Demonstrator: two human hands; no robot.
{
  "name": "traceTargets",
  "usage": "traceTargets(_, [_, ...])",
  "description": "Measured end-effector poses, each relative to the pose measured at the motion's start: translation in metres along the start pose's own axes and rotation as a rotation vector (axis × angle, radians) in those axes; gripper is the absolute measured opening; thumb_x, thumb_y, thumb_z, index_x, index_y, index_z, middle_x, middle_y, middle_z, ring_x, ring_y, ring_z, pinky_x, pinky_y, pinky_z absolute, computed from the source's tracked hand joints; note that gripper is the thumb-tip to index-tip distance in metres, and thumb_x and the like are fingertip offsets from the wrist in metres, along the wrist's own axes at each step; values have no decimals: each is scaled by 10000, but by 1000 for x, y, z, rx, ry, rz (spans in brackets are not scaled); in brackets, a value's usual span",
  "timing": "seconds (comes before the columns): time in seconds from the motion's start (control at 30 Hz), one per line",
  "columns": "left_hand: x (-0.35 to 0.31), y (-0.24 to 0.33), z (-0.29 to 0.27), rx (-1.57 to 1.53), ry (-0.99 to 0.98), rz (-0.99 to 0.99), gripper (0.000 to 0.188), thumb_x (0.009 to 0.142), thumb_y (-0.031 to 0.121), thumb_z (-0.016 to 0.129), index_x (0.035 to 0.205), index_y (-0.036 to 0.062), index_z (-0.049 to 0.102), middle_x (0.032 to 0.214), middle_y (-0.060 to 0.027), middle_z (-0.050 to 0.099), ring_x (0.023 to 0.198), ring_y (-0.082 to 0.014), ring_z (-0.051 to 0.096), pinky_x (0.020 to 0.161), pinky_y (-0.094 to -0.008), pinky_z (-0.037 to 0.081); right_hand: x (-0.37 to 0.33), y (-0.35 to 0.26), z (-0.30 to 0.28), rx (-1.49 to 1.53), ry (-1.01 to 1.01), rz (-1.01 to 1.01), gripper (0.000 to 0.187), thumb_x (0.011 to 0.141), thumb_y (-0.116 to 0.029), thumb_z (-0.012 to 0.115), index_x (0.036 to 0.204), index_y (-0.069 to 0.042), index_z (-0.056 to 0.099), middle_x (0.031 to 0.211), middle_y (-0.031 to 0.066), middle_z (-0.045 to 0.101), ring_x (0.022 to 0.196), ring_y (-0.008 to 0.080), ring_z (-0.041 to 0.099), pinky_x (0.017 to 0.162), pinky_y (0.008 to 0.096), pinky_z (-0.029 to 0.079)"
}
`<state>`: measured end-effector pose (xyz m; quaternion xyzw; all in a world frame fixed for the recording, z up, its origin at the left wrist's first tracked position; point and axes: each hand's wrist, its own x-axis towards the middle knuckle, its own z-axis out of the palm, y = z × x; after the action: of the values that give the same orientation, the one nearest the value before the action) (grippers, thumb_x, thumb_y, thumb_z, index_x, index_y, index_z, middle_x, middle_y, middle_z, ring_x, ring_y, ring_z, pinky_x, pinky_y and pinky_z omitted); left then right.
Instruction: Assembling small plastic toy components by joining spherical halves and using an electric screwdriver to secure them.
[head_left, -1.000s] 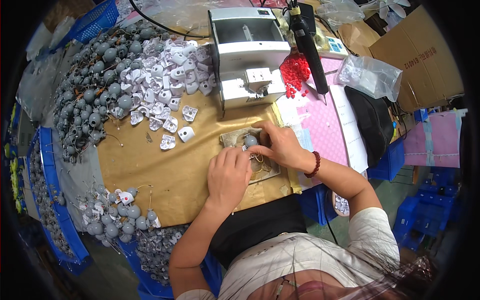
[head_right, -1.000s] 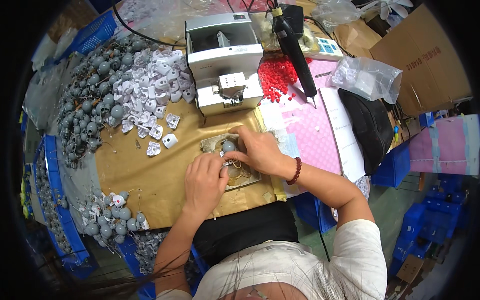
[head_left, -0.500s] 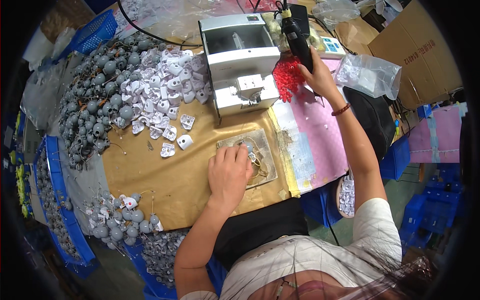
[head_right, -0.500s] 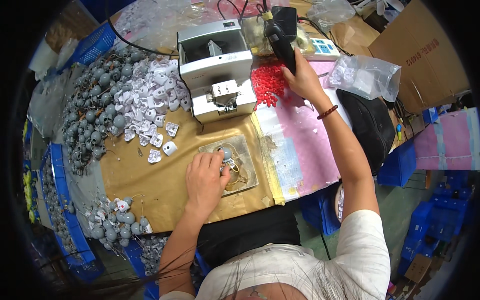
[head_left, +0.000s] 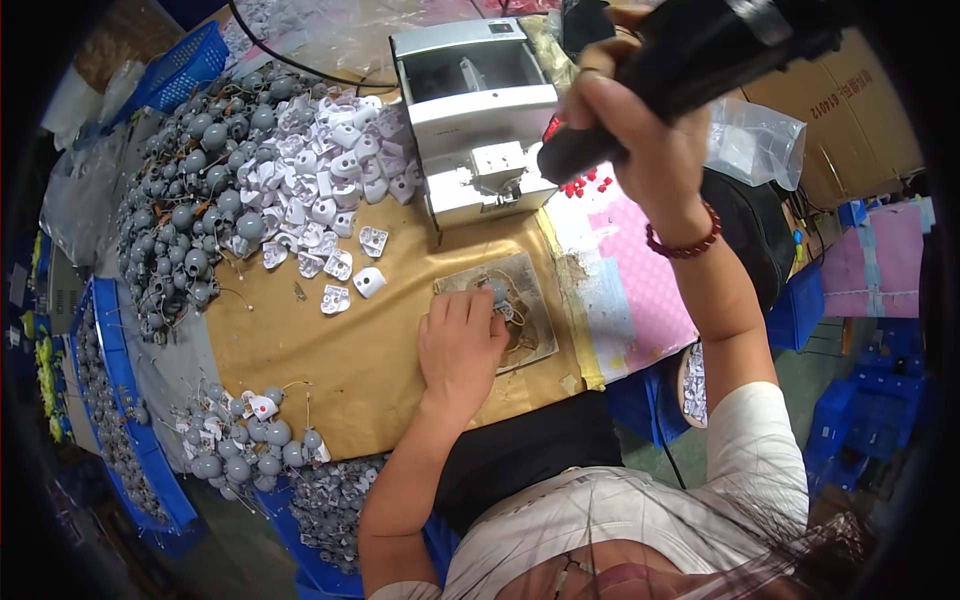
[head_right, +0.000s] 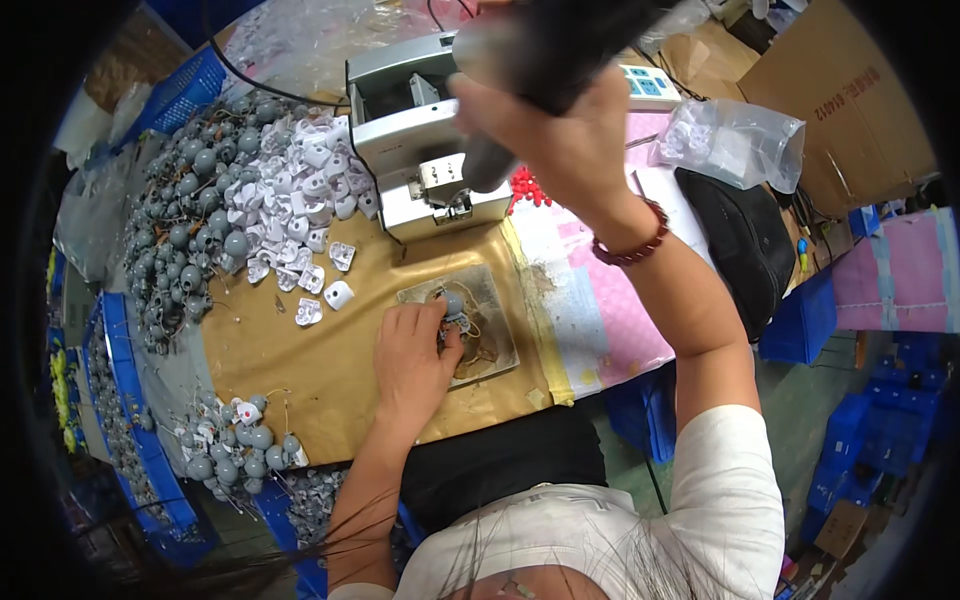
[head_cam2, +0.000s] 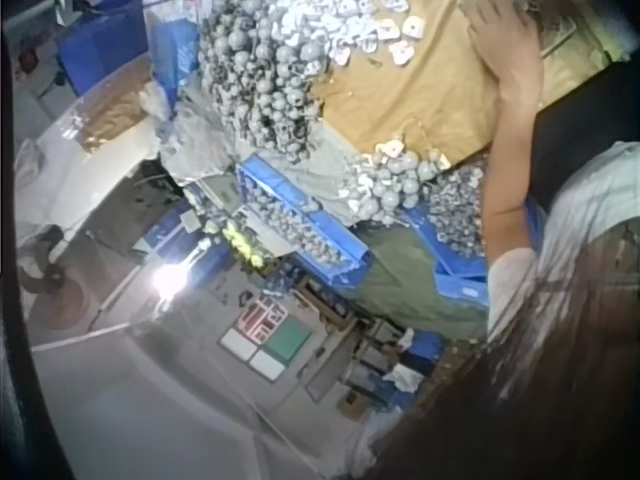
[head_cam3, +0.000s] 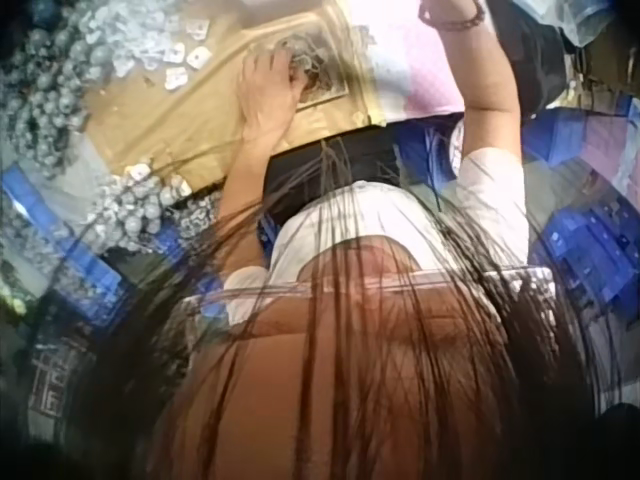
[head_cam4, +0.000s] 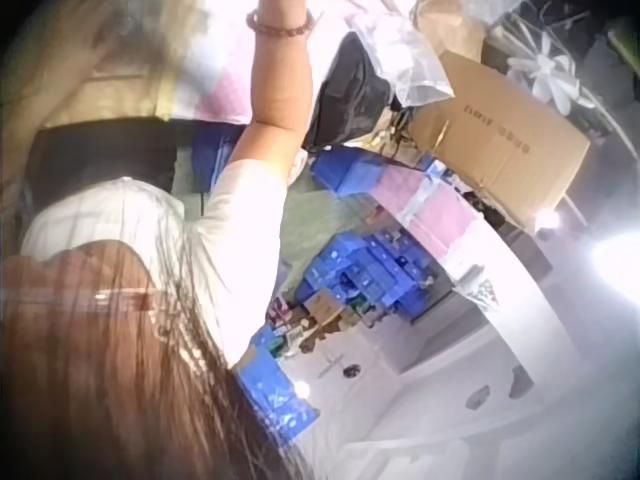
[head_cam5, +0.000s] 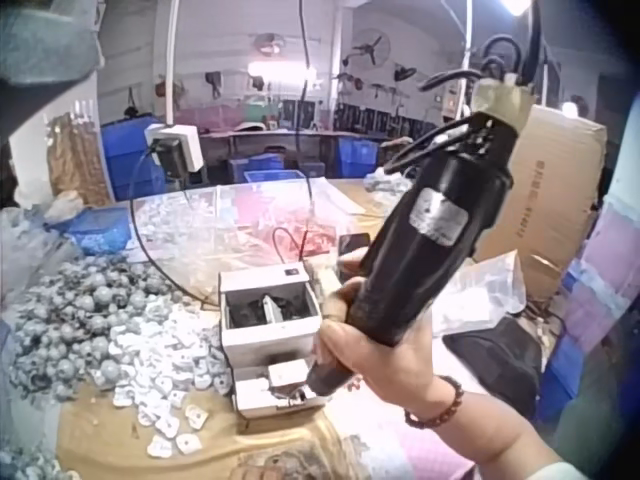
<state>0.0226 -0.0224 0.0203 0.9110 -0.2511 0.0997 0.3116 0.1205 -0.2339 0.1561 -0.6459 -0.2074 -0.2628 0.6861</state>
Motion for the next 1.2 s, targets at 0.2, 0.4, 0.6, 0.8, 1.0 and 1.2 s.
traceTargets(0.2, [-4, -4, 5, 11, 21, -36, 327, 768, 129, 737, 1080, 64, 662, 973, -101, 643, 923, -311, 592, 793, -421, 478, -7, 32, 59, 57, 27, 337, 441, 853, 31, 709, 1238, 25, 494, 806, 43, 656, 673, 125, 653, 594, 280, 542])
traceTargets(0.4, [-6, -6, 6, -20, 19, -44, 314, 784, 145, 733, 1081, 72, 661, 965, -96, 645, 879, -306, 608, 758, -419, 474, 14, 56, 40, -259, -163, 305, 330, 794, -105, 800, 1013, 29, 593, 861, 81, 686, 665, 135, 660, 612, 288, 557])
traceTargets(0.6, [-6, -7, 7, -57, 12, -53, 326, 773, 137, 727, 1083, 79, 640, 955, -84, 641, 770, -315, 619, 671, -437, 461, -52, 7, 49, -5, -116, 463, 353, 751, -83, 821, 1023, -10, 607, 809, 27, 654, 721, 107, 633, 636, 272, 517])
traceTargets(0.8, [-7, -10, 10, -11, 10, -39, 336, 757, 118, 702, 1085, 118, 628, 946, -40, 631, 800, -251, 638, 644, -416, 446, -83, 4, 50, 4, -273, 316, 671, 810, 130, 651, 1396, 24, 342, 742, 96, 592, 639, 152, 602, 589, 283, 498])
traceTargets(1.0, [-8, -11, 12, -63, 21, -46, 348, 758, 125, 702, 1097, 128, 622, 943, -31, 619, 791, -248, 638, 647, -414, 441, -93, 10, 47, 3, -335, 262, 674, 844, 98, 656, 1413, -10, 312, 755, 87, 594, 651, 133, 589, 613, 262, 473])
traceTargets(1.2, [-8, -14, 8, -64, 29, -17, 381, 762, 124, 693, 1132, 137, 605, 949, -24, 603, 799, -245, 636, 641, -411, 422, -101, 14, 39, -99, -463, 152, 645, 852, 63, 669, 1389, -46, 328, 747, 62, 583, 666, 122, 574, 600, 264, 441])
